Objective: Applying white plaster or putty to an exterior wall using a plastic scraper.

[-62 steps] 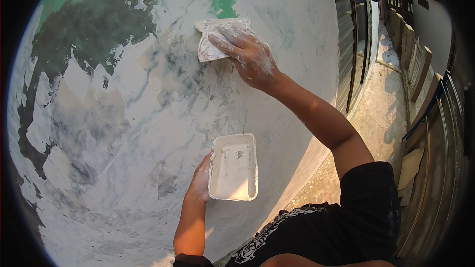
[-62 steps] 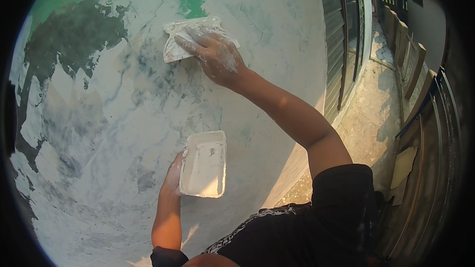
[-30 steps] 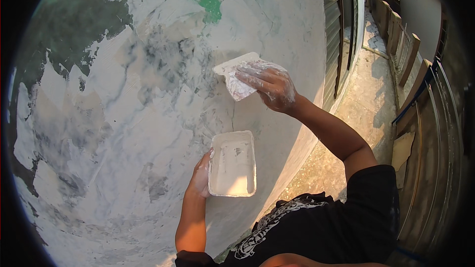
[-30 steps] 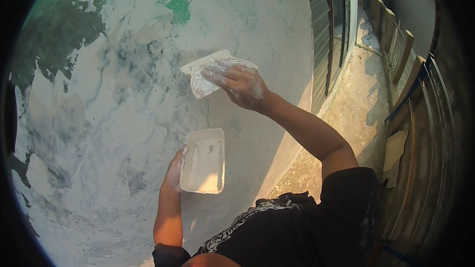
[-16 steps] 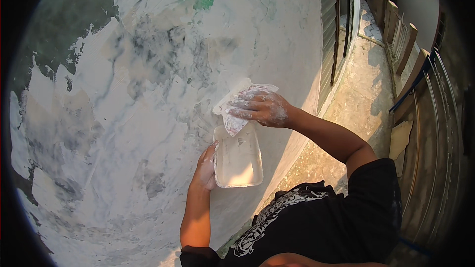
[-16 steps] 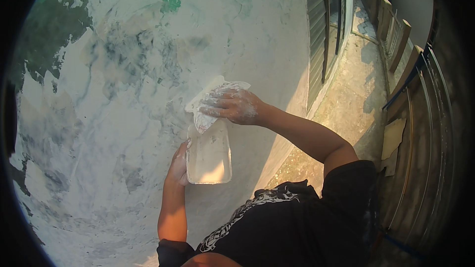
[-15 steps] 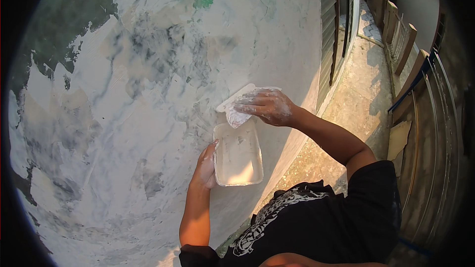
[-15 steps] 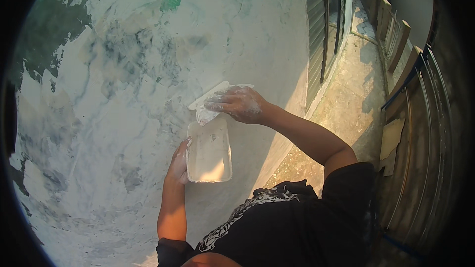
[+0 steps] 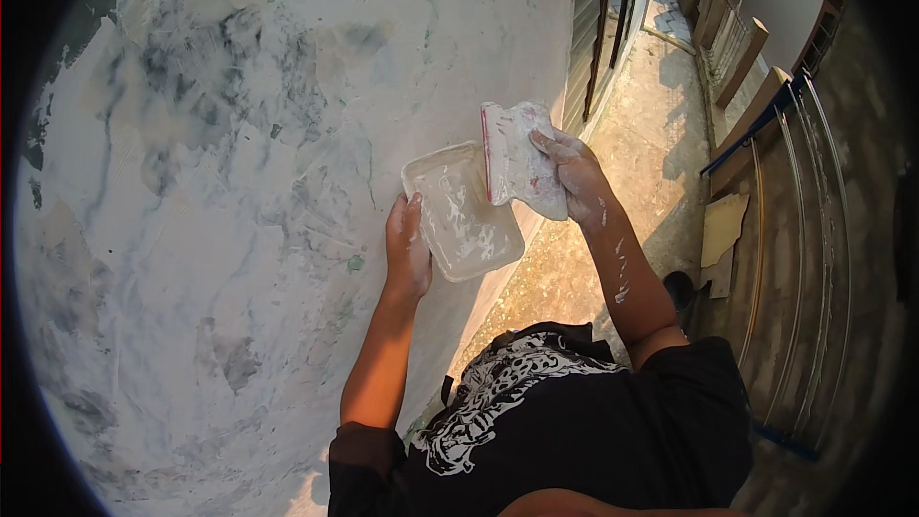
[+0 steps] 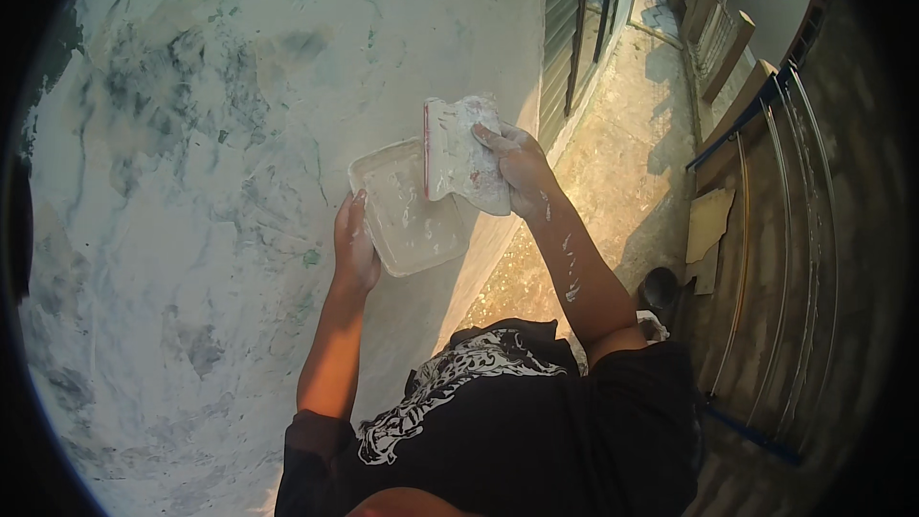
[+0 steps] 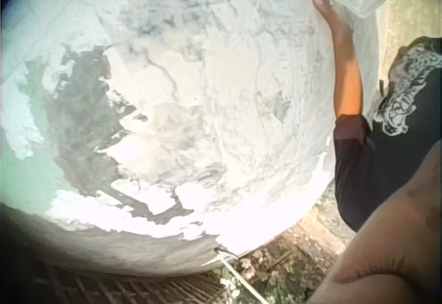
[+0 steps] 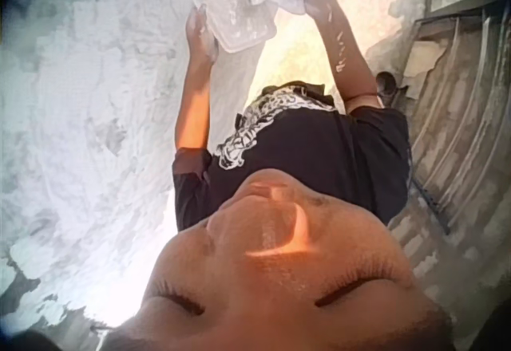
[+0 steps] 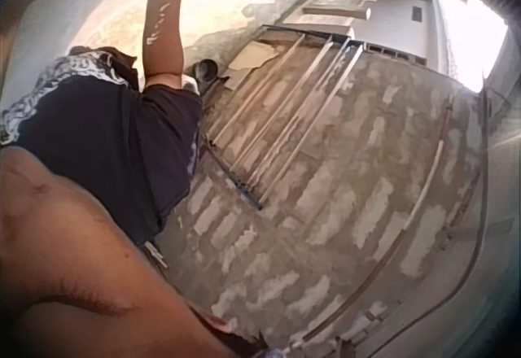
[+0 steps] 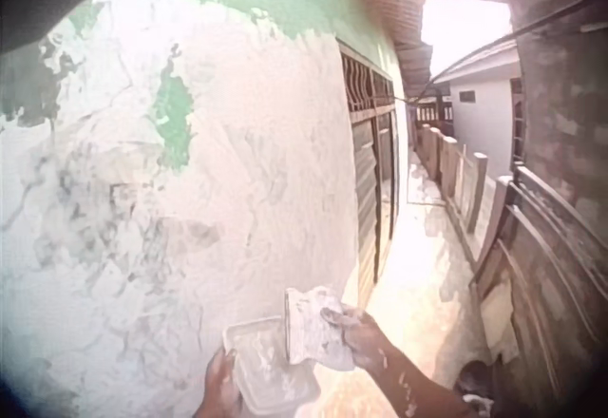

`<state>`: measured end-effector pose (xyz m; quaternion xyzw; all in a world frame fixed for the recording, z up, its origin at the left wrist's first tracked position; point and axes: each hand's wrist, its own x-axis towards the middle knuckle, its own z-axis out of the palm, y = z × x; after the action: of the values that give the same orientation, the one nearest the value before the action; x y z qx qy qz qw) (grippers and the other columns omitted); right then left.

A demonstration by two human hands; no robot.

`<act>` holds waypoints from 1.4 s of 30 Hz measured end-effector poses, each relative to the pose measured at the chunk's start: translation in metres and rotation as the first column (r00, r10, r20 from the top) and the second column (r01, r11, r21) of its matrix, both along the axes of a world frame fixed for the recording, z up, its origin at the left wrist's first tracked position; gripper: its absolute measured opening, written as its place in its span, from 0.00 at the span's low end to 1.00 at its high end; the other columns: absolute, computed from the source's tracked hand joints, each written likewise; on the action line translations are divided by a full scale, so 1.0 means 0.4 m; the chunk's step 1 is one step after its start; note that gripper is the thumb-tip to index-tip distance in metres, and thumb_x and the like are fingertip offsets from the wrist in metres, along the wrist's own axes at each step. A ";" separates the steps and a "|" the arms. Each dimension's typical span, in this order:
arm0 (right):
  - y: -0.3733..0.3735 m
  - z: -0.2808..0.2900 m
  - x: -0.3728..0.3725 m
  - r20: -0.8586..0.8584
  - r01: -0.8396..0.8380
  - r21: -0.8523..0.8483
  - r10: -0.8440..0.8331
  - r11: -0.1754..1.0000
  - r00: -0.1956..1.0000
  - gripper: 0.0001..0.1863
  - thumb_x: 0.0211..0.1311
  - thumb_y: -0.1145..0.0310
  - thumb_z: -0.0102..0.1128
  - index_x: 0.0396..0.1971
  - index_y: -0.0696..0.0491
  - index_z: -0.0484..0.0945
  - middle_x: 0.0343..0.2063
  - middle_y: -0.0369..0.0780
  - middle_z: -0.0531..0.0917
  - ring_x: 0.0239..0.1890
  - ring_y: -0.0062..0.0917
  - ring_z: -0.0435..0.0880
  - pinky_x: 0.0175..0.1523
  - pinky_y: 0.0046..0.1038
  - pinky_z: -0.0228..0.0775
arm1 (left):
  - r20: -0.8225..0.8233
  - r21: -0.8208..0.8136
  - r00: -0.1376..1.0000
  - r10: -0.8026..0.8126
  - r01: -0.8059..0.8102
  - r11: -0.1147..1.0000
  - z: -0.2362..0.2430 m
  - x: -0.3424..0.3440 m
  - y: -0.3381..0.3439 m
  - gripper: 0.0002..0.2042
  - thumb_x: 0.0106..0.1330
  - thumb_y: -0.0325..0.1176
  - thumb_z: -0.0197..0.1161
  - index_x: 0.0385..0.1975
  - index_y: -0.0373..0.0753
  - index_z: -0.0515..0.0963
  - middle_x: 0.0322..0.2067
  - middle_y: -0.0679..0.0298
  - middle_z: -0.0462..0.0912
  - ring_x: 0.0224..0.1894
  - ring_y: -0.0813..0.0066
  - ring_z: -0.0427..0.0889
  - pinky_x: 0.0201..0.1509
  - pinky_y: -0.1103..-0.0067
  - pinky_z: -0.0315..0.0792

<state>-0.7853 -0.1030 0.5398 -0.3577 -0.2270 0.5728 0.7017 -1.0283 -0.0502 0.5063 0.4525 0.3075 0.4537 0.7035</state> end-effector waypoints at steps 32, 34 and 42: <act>-0.115 -0.072 0.044 0.503 0.384 0.228 -0.446 0.895 0.741 0.20 0.70 0.66 0.62 0.56 0.64 0.77 0.44 0.44 0.87 0.45 0.23 0.85 0.53 0.28 0.78 | -0.004 -0.046 0.999 -0.039 0.039 0.998 -0.028 0.103 0.036 0.19 0.79 0.43 0.47 0.56 0.31 0.69 0.48 0.57 0.80 0.50 0.69 0.81 0.55 0.73 0.76; -0.124 -0.078 0.027 0.512 0.396 0.271 -0.480 0.877 0.713 0.21 0.70 0.64 0.63 0.55 0.64 0.77 0.45 0.44 0.87 0.46 0.23 0.85 0.54 0.28 0.77 | 0.017 -0.036 0.999 -0.040 0.041 0.998 -0.026 0.117 0.036 0.19 0.79 0.43 0.47 0.56 0.31 0.69 0.48 0.57 0.80 0.49 0.69 0.82 0.54 0.72 0.77; -0.138 -0.143 -0.011 0.627 0.429 0.291 -0.509 0.855 0.589 0.17 0.70 0.70 0.63 0.50 0.67 0.78 0.44 0.45 0.86 0.44 0.22 0.85 0.50 0.26 0.78 | -0.015 0.039 0.999 0.049 -0.048 0.998 -0.010 0.153 0.026 0.21 0.79 0.42 0.50 0.58 0.28 0.67 0.47 0.54 0.80 0.47 0.67 0.83 0.49 0.71 0.80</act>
<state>-0.7895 -0.1583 0.4825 -0.5511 -0.3974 0.1805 0.7112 -0.9673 -0.0399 0.5022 0.4619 0.3151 0.4729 0.6809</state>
